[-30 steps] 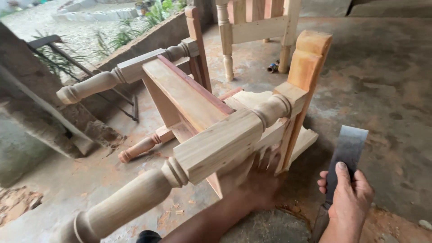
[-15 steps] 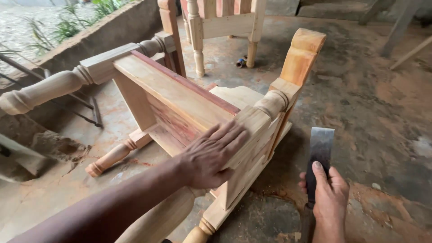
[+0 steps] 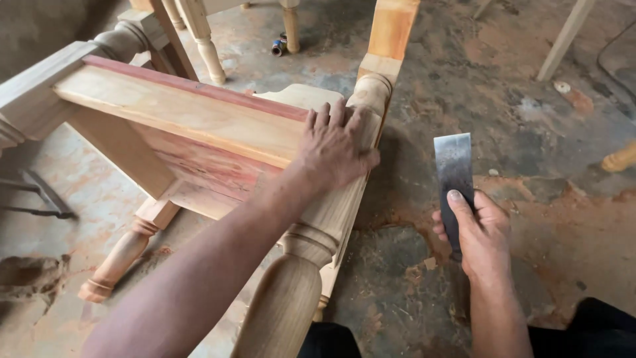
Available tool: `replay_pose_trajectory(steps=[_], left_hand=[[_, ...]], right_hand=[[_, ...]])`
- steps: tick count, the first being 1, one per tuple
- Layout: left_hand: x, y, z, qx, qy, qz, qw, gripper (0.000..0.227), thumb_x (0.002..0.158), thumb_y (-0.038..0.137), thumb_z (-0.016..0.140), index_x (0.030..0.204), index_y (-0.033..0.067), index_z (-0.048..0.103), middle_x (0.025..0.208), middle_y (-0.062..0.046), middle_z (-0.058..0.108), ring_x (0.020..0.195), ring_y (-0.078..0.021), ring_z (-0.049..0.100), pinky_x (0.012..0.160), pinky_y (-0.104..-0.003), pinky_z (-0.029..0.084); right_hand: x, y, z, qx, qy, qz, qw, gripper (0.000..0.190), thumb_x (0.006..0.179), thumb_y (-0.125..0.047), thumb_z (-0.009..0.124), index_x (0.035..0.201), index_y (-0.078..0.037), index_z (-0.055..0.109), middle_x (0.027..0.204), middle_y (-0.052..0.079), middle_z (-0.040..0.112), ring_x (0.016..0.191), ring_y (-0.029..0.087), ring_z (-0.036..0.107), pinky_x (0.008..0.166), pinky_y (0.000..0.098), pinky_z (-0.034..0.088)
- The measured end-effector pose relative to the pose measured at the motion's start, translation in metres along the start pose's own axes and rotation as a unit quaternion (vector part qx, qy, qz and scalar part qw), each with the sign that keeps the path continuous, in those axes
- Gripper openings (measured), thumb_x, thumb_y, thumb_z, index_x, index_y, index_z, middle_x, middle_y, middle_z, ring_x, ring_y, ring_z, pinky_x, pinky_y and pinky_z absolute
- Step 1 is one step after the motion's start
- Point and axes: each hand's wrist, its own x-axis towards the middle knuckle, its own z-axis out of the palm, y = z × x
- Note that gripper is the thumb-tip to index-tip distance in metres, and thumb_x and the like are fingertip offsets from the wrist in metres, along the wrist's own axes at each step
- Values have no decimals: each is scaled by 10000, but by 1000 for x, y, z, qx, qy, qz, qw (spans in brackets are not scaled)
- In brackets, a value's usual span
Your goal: Shaping and smoothing the edges and legs of wooden furniture using a chisel.
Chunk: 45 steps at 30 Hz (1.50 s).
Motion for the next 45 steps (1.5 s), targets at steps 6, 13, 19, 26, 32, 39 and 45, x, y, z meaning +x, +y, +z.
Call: replay_pose_trajectory(steps=[6,13,19,26,32,39,45], left_hand=[[-119,3,0,45,87,125,987,924,834,371,645,1512,-104,234,1584,-334,269,1531,-472,200,1209,-558,185],[-199,7,-16,-86,-56,-56,993,1044,888,476,711,1668,26,182,1436,-212,562,1238,-368,649,1055,-463,521],[-150,72,-16,385,60,124,913,756,925,495,504,1513,29,406,1611,-205,369,1477,-418,317,1196,-552,249],[-24,80,51,660,-228,130,704,837,982,496,369,1556,-94,215,1688,-237,128,1532,-406,109,1196,-575,65],[34,85,48,673,-80,100,729,774,1015,484,379,1582,-34,280,1652,-182,244,1525,-352,188,1197,-564,117],[-98,117,19,628,-247,136,726,789,946,395,440,1552,-85,284,1671,-226,251,1533,-376,186,1205,-533,123],[-198,66,-14,379,-91,178,903,511,963,359,573,1402,98,543,1478,-80,514,1412,-248,486,1212,-506,359]], right_hand=[[-3,15,-1,-3,-16,33,999,180,1029,-213,638,1009,-36,667,779,81,707,580,127,631,497,272,508],[24,55,-11,48,-43,72,995,173,1010,-188,640,1010,-18,675,719,77,677,533,127,600,442,277,459],[41,89,-13,141,-107,113,978,187,1007,-205,650,1021,-22,685,693,72,654,505,122,572,414,273,429],[64,89,-48,203,-89,100,970,206,1020,-218,644,991,-15,657,691,60,649,521,109,593,409,260,438],[80,87,-76,169,-41,118,978,199,1009,-209,648,938,-23,649,701,66,660,505,107,574,405,257,427],[77,77,-76,90,-52,129,986,202,1028,-199,651,944,-16,643,715,57,665,533,98,589,439,244,472],[45,41,-52,-37,-177,127,975,135,957,-229,658,983,-100,687,711,9,701,560,93,651,465,282,542]])
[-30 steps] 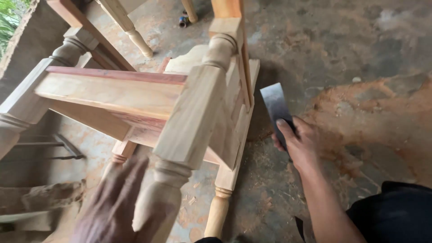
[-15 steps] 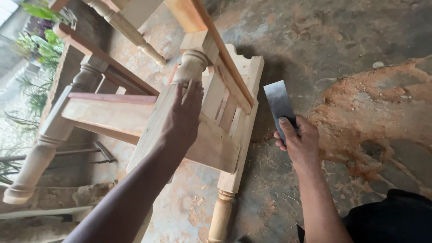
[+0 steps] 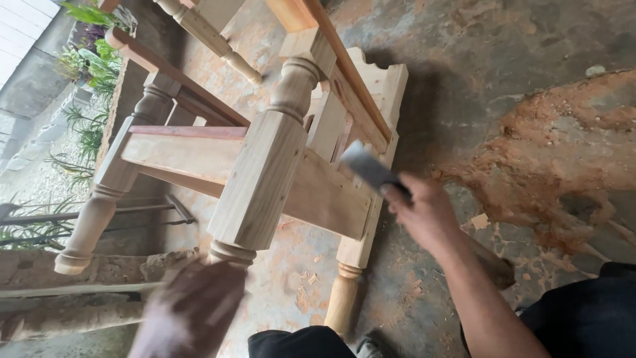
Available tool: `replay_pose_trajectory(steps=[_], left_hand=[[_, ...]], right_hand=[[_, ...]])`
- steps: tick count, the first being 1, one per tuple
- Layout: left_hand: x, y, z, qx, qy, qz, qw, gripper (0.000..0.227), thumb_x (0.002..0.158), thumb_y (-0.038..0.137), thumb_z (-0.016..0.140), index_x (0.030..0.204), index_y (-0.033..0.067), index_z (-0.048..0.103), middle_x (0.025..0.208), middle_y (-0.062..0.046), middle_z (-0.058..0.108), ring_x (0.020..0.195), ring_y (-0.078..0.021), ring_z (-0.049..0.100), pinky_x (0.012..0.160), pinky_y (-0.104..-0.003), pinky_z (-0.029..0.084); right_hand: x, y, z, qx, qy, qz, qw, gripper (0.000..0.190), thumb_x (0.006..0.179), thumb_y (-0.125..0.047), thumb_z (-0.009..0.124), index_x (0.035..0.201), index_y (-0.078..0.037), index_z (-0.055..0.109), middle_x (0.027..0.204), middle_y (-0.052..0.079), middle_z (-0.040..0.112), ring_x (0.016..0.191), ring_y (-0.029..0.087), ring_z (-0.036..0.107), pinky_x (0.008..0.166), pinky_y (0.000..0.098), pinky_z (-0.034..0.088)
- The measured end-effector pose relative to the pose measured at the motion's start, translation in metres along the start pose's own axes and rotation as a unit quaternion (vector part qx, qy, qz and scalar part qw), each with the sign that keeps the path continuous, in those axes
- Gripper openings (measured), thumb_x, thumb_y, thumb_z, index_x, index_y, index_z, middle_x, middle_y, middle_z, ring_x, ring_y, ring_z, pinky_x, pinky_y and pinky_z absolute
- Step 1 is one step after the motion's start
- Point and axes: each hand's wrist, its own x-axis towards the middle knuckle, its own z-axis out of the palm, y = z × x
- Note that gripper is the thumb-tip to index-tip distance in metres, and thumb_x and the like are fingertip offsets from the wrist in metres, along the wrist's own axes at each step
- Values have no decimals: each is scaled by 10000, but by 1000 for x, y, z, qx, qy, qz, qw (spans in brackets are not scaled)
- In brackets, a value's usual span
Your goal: Shaping and smoothing the edges and legs of wooden furniture using a chisel.
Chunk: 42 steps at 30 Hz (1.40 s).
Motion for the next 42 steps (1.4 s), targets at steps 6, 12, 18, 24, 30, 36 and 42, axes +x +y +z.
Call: replay_pose_trajectory(steps=[6,12,18,24,30,36,42], left_hand=[[-7,-42,39,-377,41,-371,848,841,795,459,774,1489,155,408,1355,-110,669,1208,-254,665,994,-443,562],[-6,-40,62,-769,-20,-265,581,918,960,395,735,1644,69,216,1538,-214,481,1331,-310,555,1018,-503,495],[3,-32,33,-797,-20,-334,504,849,865,411,692,1607,135,386,1347,-161,664,1147,-266,659,927,-423,536],[5,-32,34,-761,-33,-384,521,788,806,414,669,1525,131,514,1313,-94,681,1124,-203,628,917,-372,504],[5,-34,45,-764,-17,-365,531,805,820,391,676,1550,141,448,1352,-86,659,1166,-190,596,950,-361,483],[3,-34,48,-758,-22,-376,532,790,825,407,675,1527,102,480,1352,-111,668,1198,-198,594,966,-365,475],[5,-33,37,-763,-7,-373,528,797,854,405,702,1558,117,463,1400,-92,632,1223,-202,583,960,-380,479]], right_hand=[[-32,-19,37,-356,19,-203,912,241,975,-333,682,890,-107,687,637,79,687,543,206,653,517,368,517],[-44,-46,61,-454,-16,-177,873,224,1025,-285,604,989,-71,661,706,110,725,541,240,724,470,393,574],[-59,-59,76,-486,13,-268,832,234,991,-251,625,984,-19,658,725,159,736,597,265,741,497,397,590],[-70,-57,88,-548,-3,-224,806,202,1017,-176,591,1019,20,635,749,179,728,598,231,747,463,348,599],[-84,-43,96,-585,26,-268,765,207,931,-86,603,1076,54,645,772,193,733,559,207,737,390,291,576],[-85,-45,78,-545,-35,-263,795,231,1014,-225,606,1024,1,656,637,101,699,407,127,617,306,283,478],[-62,-68,71,-540,20,-181,822,306,1074,-338,552,1006,-55,645,575,58,669,370,135,546,299,322,441]])
